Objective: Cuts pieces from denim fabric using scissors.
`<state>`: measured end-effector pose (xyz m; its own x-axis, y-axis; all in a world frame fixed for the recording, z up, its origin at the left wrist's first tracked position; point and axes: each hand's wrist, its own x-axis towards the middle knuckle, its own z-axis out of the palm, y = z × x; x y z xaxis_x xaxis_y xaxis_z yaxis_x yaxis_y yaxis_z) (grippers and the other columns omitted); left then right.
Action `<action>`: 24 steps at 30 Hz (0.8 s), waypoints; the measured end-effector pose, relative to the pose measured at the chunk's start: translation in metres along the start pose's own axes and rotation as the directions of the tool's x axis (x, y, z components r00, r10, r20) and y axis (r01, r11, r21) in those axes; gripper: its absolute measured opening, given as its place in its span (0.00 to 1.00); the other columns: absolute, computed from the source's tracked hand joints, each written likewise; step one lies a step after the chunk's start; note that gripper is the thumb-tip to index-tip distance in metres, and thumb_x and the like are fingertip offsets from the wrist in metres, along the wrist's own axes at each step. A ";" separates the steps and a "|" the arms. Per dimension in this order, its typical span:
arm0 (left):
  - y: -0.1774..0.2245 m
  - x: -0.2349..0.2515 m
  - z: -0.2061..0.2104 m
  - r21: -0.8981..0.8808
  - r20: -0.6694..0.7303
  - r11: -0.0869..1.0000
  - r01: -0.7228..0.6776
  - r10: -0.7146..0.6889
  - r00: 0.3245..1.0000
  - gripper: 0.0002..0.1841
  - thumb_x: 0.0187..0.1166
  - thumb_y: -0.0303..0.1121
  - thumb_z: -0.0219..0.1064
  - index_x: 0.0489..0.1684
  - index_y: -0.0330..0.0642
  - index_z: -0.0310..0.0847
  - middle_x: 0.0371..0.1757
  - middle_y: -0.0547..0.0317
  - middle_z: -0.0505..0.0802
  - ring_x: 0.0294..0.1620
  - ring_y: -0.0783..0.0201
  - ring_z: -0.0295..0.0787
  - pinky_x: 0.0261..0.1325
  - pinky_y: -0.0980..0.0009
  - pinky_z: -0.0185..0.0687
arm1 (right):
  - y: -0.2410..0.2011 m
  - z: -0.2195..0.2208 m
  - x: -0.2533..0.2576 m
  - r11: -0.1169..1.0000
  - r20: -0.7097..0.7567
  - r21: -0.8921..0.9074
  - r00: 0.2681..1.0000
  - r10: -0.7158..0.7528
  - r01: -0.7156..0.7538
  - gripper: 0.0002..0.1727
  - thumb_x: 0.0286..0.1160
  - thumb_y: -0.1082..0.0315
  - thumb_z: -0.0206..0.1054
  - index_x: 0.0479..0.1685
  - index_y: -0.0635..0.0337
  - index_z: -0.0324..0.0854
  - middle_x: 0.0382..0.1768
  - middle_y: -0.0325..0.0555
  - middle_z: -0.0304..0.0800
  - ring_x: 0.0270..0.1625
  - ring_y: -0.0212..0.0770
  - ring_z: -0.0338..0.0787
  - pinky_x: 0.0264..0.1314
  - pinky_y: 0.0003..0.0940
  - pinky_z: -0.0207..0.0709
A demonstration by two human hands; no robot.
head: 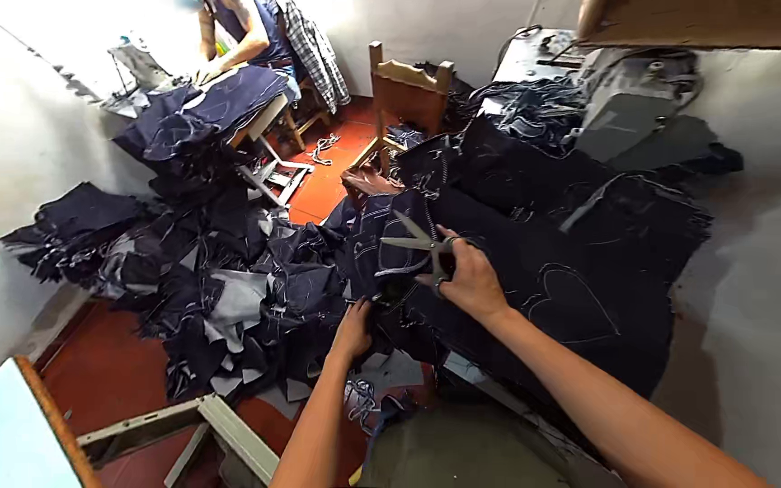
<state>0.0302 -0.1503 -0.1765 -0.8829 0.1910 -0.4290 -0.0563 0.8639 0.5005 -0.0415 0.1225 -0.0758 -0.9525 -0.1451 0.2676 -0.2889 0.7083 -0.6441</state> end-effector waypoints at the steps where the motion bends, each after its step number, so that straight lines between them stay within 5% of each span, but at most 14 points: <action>1: 0.001 0.004 -0.001 0.074 0.042 0.996 -0.042 0.039 0.998 0.36 0.62 0.29 0.75 0.78 0.40 0.77 0.87 0.40 0.71 0.91 0.43 0.61 0.93 0.44 0.49 | -0.002 -0.001 0.000 0.999 0.018 -0.035 1.000 0.003 -0.002 0.48 0.47 0.50 0.90 0.70 0.66 0.77 0.76 0.54 0.82 0.70 0.59 0.87 0.72 0.62 0.77; 2: 0.002 0.004 -0.005 0.148 0.068 0.984 -0.094 0.085 0.994 0.31 0.63 0.36 0.77 0.72 0.40 0.82 0.83 0.40 0.76 0.89 0.44 0.65 0.94 0.44 0.47 | -0.003 -0.003 0.001 0.998 0.041 -0.069 0.999 0.009 -0.006 0.48 0.46 0.50 0.91 0.70 0.66 0.78 0.76 0.54 0.83 0.69 0.59 0.88 0.72 0.62 0.77; 4: -0.003 -0.007 -0.011 0.208 0.116 0.950 -0.234 0.213 0.970 0.24 0.72 0.49 0.74 0.57 0.38 0.89 0.69 0.44 0.89 0.78 0.47 0.80 0.89 0.46 0.59 | -0.005 -0.007 0.004 0.993 0.088 -0.113 0.996 0.034 -0.024 0.47 0.46 0.51 0.92 0.70 0.65 0.78 0.74 0.54 0.84 0.66 0.60 0.89 0.72 0.62 0.76; 6: -0.013 -0.025 -0.010 0.023 0.148 0.959 -0.282 0.276 0.950 0.22 0.79 0.48 0.68 0.51 0.33 0.87 0.58 0.42 0.92 0.66 0.46 0.87 0.76 0.45 0.74 | -0.007 -0.011 0.007 0.993 0.115 -0.111 0.992 0.061 -0.048 0.46 0.47 0.52 0.92 0.69 0.66 0.78 0.70 0.59 0.86 0.63 0.63 0.89 0.70 0.65 0.77; 8: -0.016 -0.041 -0.007 -0.255 0.105 0.943 -0.214 0.247 0.963 0.22 0.80 0.46 0.67 0.51 0.30 0.85 0.50 0.40 0.92 0.57 0.47 0.89 0.69 0.47 0.79 | -0.012 -0.020 0.010 0.994 0.084 -0.111 0.996 0.030 -0.021 0.40 0.48 0.57 0.92 0.64 0.67 0.82 0.61 0.63 0.90 0.58 0.65 0.91 0.63 0.68 0.81; 11: -0.009 -0.052 -0.012 -0.408 -0.011 0.900 -0.156 0.166 0.986 0.35 0.74 0.59 0.70 0.60 0.31 0.78 0.48 0.40 0.90 0.53 0.47 0.88 0.63 0.46 0.82 | -0.032 -0.069 0.005 0.985 -0.039 -0.115 0.990 -0.132 0.127 0.22 0.56 0.60 0.88 0.41 0.68 0.89 0.32 0.59 0.92 0.34 0.59 0.92 0.37 0.64 0.84; 13: -0.006 -0.055 -0.024 -0.380 -0.047 0.904 -0.194 0.190 0.981 0.40 0.75 0.66 0.64 0.68 0.36 0.77 0.54 0.43 0.91 0.59 0.49 0.89 0.68 0.46 0.82 | -0.053 -0.109 -0.015 0.999 0.161 0.003 0.986 -0.041 0.041 0.21 0.59 0.52 0.83 0.29 0.60 0.85 0.19 0.44 0.85 0.22 0.43 0.85 0.25 0.47 0.80; 14: -0.006 -0.057 -0.030 -0.336 -0.045 0.914 -0.227 0.225 0.973 0.36 0.81 0.65 0.58 0.68 0.38 0.80 0.57 0.44 0.92 0.62 0.50 0.89 0.71 0.46 0.80 | -0.063 -0.127 -0.027 0.987 0.442 0.064 0.890 0.107 -0.150 0.20 0.65 0.50 0.80 0.30 0.59 0.85 0.18 0.42 0.86 0.21 0.40 0.88 0.27 0.44 0.86; 16: -0.005 -0.065 -0.042 -0.241 -0.017 0.931 -0.274 0.278 0.960 0.30 0.90 0.56 0.51 0.61 0.37 0.86 0.58 0.43 0.92 0.65 0.50 0.87 0.75 0.47 0.75 | -0.065 -0.141 -0.049 0.890 0.855 -0.051 0.441 0.273 -0.453 0.25 0.76 0.44 0.69 0.40 0.62 0.82 0.22 0.42 0.88 0.25 0.41 0.91 0.36 0.41 0.90; 17: -0.004 -0.069 -0.048 -0.190 0.009 0.939 -0.287 0.294 0.956 0.29 0.91 0.54 0.50 0.59 0.37 0.86 0.58 0.43 0.91 0.66 0.49 0.86 0.76 0.47 0.74 | -0.059 -0.138 -0.057 0.859 0.912 -0.158 0.261 0.316 -0.487 0.28 0.80 0.41 0.66 0.44 0.63 0.80 0.23 0.43 0.87 0.27 0.42 0.91 0.39 0.42 0.89; 18: -0.001 -0.073 -0.053 -0.146 0.033 0.943 -0.299 0.307 0.951 0.28 0.91 0.54 0.49 0.59 0.37 0.86 0.58 0.43 0.91 0.66 0.49 0.86 0.75 0.47 0.74 | -0.055 -0.133 -0.063 0.839 0.915 -0.248 0.168 0.367 -0.484 0.30 0.81 0.39 0.64 0.44 0.63 0.80 0.23 0.44 0.86 0.27 0.42 0.91 0.39 0.42 0.88; 24: 0.017 -0.087 -0.072 -0.034 0.096 0.936 -0.350 0.351 0.931 0.27 0.91 0.53 0.52 0.57 0.37 0.87 0.55 0.44 0.91 0.61 0.48 0.87 0.71 0.46 0.77 | -0.058 -0.108 -0.055 0.819 0.868 -0.339 0.181 0.462 -0.464 0.29 0.79 0.39 0.66 0.37 0.61 0.80 0.18 0.40 0.83 0.21 0.37 0.88 0.32 0.34 0.86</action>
<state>0.0724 -0.1862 -0.0767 -0.7972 0.5263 -0.2958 0.2403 0.7261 0.6442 0.0382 0.1641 0.0243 -0.3897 -0.2987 -0.8712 0.2376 0.8813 -0.4085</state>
